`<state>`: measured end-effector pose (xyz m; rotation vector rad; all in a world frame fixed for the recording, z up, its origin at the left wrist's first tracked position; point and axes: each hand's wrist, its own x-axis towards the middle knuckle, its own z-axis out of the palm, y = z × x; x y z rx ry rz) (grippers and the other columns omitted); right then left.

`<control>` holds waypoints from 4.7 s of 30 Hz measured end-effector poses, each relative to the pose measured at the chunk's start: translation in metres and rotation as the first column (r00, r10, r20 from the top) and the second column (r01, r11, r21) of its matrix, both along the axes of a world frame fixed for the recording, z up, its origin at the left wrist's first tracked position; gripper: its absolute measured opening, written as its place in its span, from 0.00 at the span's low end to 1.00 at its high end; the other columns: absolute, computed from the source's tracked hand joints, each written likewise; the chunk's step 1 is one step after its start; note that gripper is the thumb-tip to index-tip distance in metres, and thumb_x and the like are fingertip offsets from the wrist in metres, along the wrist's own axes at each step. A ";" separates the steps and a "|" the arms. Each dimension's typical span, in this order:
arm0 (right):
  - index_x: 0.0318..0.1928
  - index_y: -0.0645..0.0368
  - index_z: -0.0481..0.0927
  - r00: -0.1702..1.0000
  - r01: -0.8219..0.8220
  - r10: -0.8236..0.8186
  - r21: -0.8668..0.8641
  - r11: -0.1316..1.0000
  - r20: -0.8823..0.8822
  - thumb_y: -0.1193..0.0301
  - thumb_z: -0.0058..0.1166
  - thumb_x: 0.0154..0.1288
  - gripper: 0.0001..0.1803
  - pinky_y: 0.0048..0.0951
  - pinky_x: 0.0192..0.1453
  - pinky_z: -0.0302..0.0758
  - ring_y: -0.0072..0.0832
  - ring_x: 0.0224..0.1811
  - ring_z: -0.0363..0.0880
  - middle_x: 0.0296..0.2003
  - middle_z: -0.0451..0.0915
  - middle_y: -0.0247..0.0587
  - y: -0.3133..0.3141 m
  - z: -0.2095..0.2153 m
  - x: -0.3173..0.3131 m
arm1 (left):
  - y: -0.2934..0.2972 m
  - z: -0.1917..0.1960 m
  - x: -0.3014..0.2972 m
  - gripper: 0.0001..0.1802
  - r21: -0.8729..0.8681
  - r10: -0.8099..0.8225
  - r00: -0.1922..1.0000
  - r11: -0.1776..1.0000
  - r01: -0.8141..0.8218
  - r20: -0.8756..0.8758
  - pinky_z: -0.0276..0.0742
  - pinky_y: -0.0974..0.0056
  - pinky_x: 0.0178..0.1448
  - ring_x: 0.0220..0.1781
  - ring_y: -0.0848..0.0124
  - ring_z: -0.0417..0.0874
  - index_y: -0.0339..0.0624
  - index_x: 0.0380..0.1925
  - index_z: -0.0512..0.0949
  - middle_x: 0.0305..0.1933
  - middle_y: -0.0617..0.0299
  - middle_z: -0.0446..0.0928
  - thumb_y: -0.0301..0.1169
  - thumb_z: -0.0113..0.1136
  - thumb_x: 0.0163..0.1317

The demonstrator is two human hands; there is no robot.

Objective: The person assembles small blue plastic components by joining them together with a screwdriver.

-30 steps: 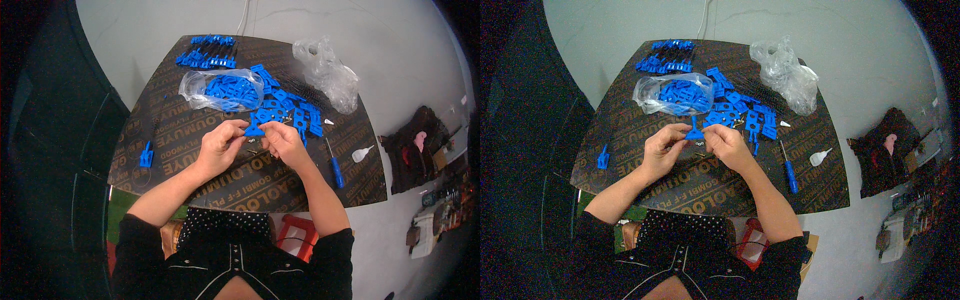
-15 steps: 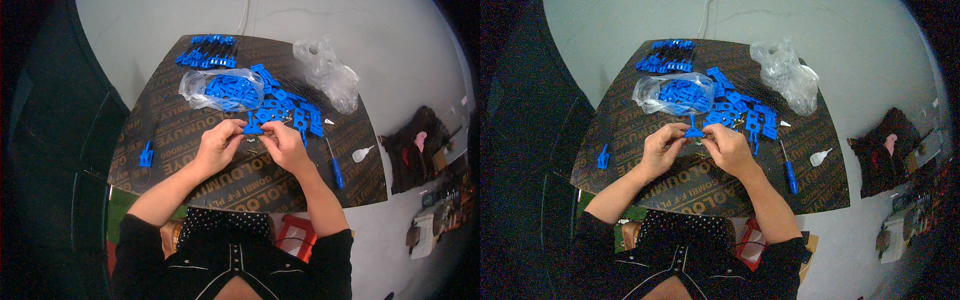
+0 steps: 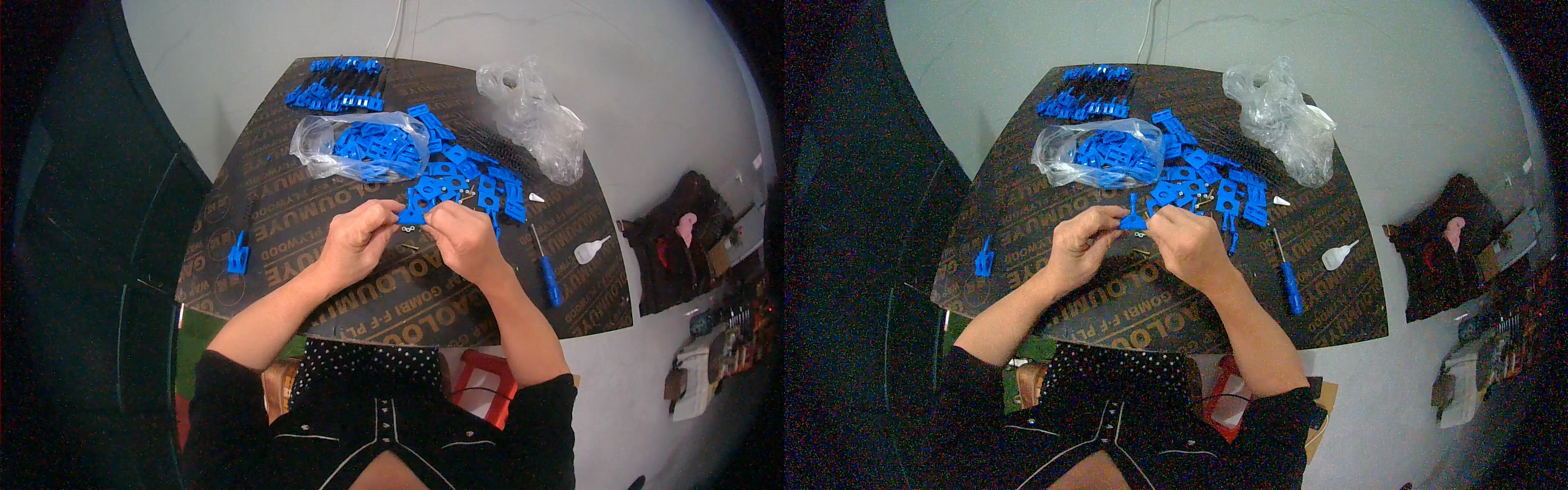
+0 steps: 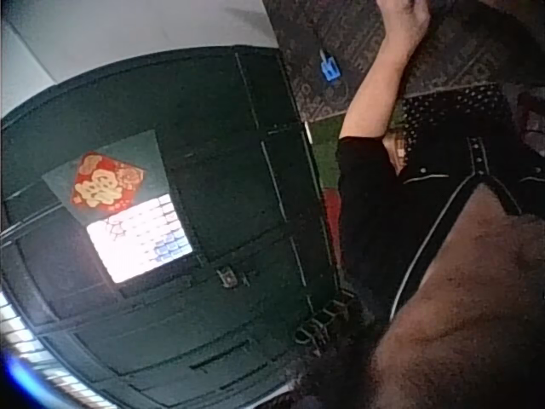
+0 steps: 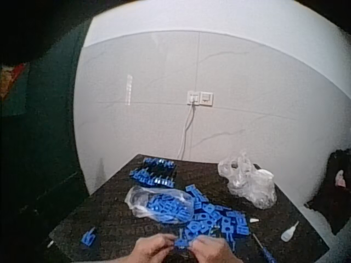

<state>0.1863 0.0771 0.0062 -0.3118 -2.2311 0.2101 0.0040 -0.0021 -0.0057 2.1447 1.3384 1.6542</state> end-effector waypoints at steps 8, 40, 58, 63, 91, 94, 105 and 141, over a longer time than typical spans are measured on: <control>0.26 0.58 0.69 1.000 0.031 -0.030 0.111 0.993 -0.007 0.79 0.53 0.47 0.06 0.36 0.27 0.75 0.39 0.27 0.77 0.24 0.73 0.41 -0.006 0.006 0.000 | -0.001 0.004 0.001 0.08 0.072 0.015 0.999 0.997 -0.012 -0.045 0.77 0.66 0.32 0.31 0.63 0.82 0.36 0.28 0.71 0.39 0.52 0.79 0.15 0.59 0.50; 0.28 0.59 0.72 1.000 0.011 -0.006 0.164 0.986 -0.031 0.79 0.56 0.50 0.06 0.33 0.26 0.76 0.37 0.27 0.78 0.27 0.77 0.42 -0.004 0.006 0.001 | 0.002 0.004 -0.005 0.11 0.100 0.073 0.986 0.993 -0.058 -0.149 0.76 0.63 0.34 0.33 0.57 0.81 0.36 0.31 0.72 0.34 0.54 0.77 0.14 0.58 0.48; 0.31 0.60 0.74 0.986 -0.088 0.122 0.265 0.960 -0.114 0.79 0.59 0.48 0.08 0.31 0.26 0.76 0.35 0.27 0.79 0.27 0.78 0.41 -0.015 0.009 -0.004 | -0.040 0.045 -0.024 0.20 -0.533 -0.075 0.890 0.776 0.335 0.451 0.73 0.70 0.49 0.43 0.77 0.76 0.30 0.49 0.73 0.43 0.60 0.77 0.27 0.60 0.56; 0.30 0.60 0.75 0.990 -0.102 0.126 0.306 0.947 -0.062 0.78 0.57 0.49 0.06 0.30 0.25 0.76 0.33 0.26 0.78 0.27 0.77 0.39 -0.035 0.017 -0.012 | -0.061 0.054 -0.030 0.23 -0.598 -0.061 0.902 0.729 0.332 0.427 0.73 0.70 0.51 0.44 0.76 0.77 0.30 0.49 0.73 0.43 0.61 0.78 0.26 0.64 0.52; 0.32 0.60 0.76 0.989 0.082 -0.087 0.052 0.995 0.118 0.73 0.60 0.53 0.07 0.33 0.30 0.75 0.37 0.29 0.78 0.29 0.77 0.41 -0.082 -0.004 0.039 | -0.106 -0.003 -0.015 0.18 -0.125 0.268 0.897 0.936 -0.329 -0.351 0.73 0.56 0.44 0.40 0.52 0.76 0.33 0.39 0.75 0.36 0.50 0.74 0.26 0.65 0.46; 0.31 0.60 0.76 0.981 0.144 -0.145 0.015 0.989 0.129 0.74 0.58 0.54 0.05 0.33 0.31 0.75 0.38 0.29 0.78 0.28 0.77 0.41 -0.082 -0.008 0.059 | -0.105 -0.008 -0.011 0.17 -0.078 0.315 0.860 0.924 -0.375 -0.401 0.70 0.55 0.46 0.41 0.53 0.74 0.33 0.38 0.74 0.35 0.50 0.74 0.26 0.64 0.47; 0.29 0.61 0.76 0.951 0.302 -0.292 -0.098 0.948 0.103 0.76 0.55 0.56 0.02 0.35 0.33 0.74 0.40 0.29 0.77 0.26 0.76 0.43 -0.072 -0.011 0.096 | -0.104 -0.014 -0.002 0.15 -0.011 0.387 0.780 0.893 -0.450 -0.492 0.64 0.52 0.53 0.41 0.54 0.72 0.35 0.35 0.75 0.34 0.51 0.73 0.28 0.63 0.46; 0.35 0.63 0.77 0.977 0.084 -0.022 -0.285 0.955 0.213 0.74 0.53 0.57 0.06 0.37 0.43 0.71 0.44 0.40 0.75 0.33 0.76 0.47 -0.088 -0.019 -0.017 | -0.094 -0.021 -0.003 0.14 -0.087 0.428 0.832 0.870 -0.485 -0.354 0.64 0.51 0.56 0.51 0.51 0.68 0.34 0.32 0.75 0.38 0.50 0.72 0.25 0.65 0.42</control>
